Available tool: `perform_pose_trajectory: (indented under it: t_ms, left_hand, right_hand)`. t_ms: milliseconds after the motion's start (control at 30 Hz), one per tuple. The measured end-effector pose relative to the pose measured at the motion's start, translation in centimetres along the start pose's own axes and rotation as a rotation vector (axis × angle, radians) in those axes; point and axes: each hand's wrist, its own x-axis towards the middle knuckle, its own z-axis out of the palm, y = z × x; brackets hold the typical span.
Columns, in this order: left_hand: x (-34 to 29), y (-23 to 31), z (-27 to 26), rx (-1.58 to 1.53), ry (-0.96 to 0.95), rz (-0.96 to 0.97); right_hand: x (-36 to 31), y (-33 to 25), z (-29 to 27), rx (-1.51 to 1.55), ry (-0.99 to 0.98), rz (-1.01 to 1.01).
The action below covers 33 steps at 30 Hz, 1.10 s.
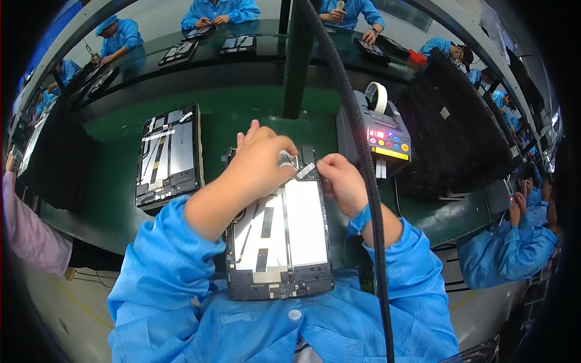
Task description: The person repeatedly applies small white adhesive strips to the internal components of a rectangular electronic device on a green workbench. They handle the device, peel and place the strips, and occasionally move the device to a stack on the right side of the table.
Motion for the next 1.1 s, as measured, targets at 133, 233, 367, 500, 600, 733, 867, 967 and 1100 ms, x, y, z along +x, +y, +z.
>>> perform_pose_trajectory:
  t_ms: [133,233,367,500,600,733,867,967,1100]
  left_hand:
    - [-5.7,0.8,-0.3,0.082,0.181,0.14]
    - [-8.9,1.7,-1.5,0.039,0.248,0.183]
    - [-13.2,1.2,-1.9,-0.145,0.276,0.121]
    - [-18.6,0.2,-0.5,-0.356,0.075,0.017]
    - [-19.8,-0.6,2.0,-0.393,0.036,0.091]
    - [-20.1,0.2,1.0,-0.407,0.074,0.12]
    - [-19.5,-1.4,-3.4,-0.35,0.248,0.194]
    - [-19.8,-5.0,-7.2,-0.392,0.41,0.162]
    - [-19.0,-10.8,-9.6,-0.778,0.573,0.011]
  right_hand:
    - [-3.4,1.9,1.6,-0.341,0.132,-0.539]
    - [-4.3,0.2,1.4,-0.89,0.162,-0.913]
    - [-5.3,-0.5,1.3,-1.061,0.34,-0.818]
    - [-10.5,1.8,1.0,-0.871,0.092,-0.656]
    - [-12.4,4.0,2.3,-0.673,-0.146,-0.506]
    - [-12.4,2.0,4.6,-0.304,-0.238,-0.443]
    - [-10.5,-2.2,7.2,-0.26,-0.339,-0.482]
    - [-5.8,-6.5,11.6,-0.423,-0.513,-0.615]
    - [2.7,-6.6,17.8,-0.255,-0.617,-0.555]
